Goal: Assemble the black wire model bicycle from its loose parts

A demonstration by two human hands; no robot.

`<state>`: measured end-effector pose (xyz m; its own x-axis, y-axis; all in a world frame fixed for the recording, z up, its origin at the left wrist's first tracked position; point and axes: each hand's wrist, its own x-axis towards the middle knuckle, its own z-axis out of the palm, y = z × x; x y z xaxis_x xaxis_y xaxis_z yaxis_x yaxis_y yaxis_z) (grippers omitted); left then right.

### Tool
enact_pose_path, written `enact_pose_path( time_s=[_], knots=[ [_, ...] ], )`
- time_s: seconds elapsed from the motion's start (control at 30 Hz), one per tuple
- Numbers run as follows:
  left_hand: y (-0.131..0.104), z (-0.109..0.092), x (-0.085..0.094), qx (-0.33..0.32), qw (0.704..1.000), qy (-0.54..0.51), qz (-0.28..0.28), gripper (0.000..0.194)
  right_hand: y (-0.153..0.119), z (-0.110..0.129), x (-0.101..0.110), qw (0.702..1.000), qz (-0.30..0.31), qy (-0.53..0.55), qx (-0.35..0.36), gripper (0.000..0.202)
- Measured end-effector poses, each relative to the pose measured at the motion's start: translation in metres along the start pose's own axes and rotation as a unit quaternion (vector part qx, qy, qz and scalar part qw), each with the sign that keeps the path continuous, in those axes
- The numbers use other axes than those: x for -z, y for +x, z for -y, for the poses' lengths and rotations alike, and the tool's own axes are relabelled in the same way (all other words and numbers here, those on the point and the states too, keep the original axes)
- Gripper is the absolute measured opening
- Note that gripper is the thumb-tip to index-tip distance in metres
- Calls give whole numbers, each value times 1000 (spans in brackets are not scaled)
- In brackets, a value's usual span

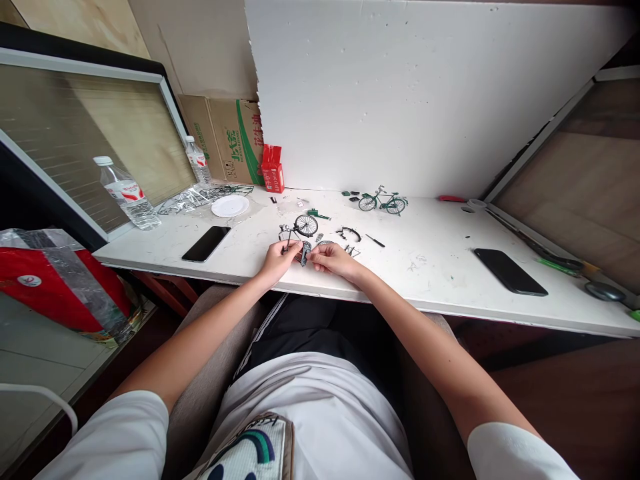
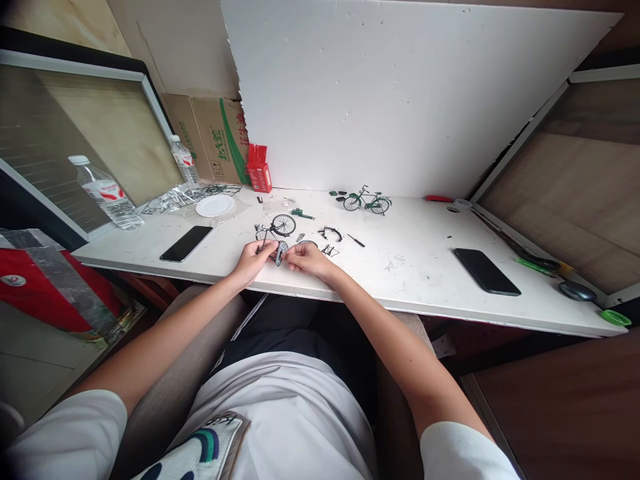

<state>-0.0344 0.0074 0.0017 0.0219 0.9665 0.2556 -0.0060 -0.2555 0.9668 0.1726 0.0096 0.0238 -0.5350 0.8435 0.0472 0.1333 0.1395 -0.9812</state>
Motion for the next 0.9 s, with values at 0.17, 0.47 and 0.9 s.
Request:
enact_pose_path(
  time_s=[0.17, 0.47, 0.9],
  knots=[
    [-1, -4, 1, 8, 1000, -16, 21, 46, -1, 2, 0, 1000, 2, -6, 13, 32],
    [-3, -10, 4, 21, 998, -25, 45, 53, -3, 4, -1, 1000, 0, -18, 22, 33],
    [-1, -6, 4, 37, 997, -50, 36, 50, -2, 2, -1, 1000, 2, -10, 28, 39]
  ],
)
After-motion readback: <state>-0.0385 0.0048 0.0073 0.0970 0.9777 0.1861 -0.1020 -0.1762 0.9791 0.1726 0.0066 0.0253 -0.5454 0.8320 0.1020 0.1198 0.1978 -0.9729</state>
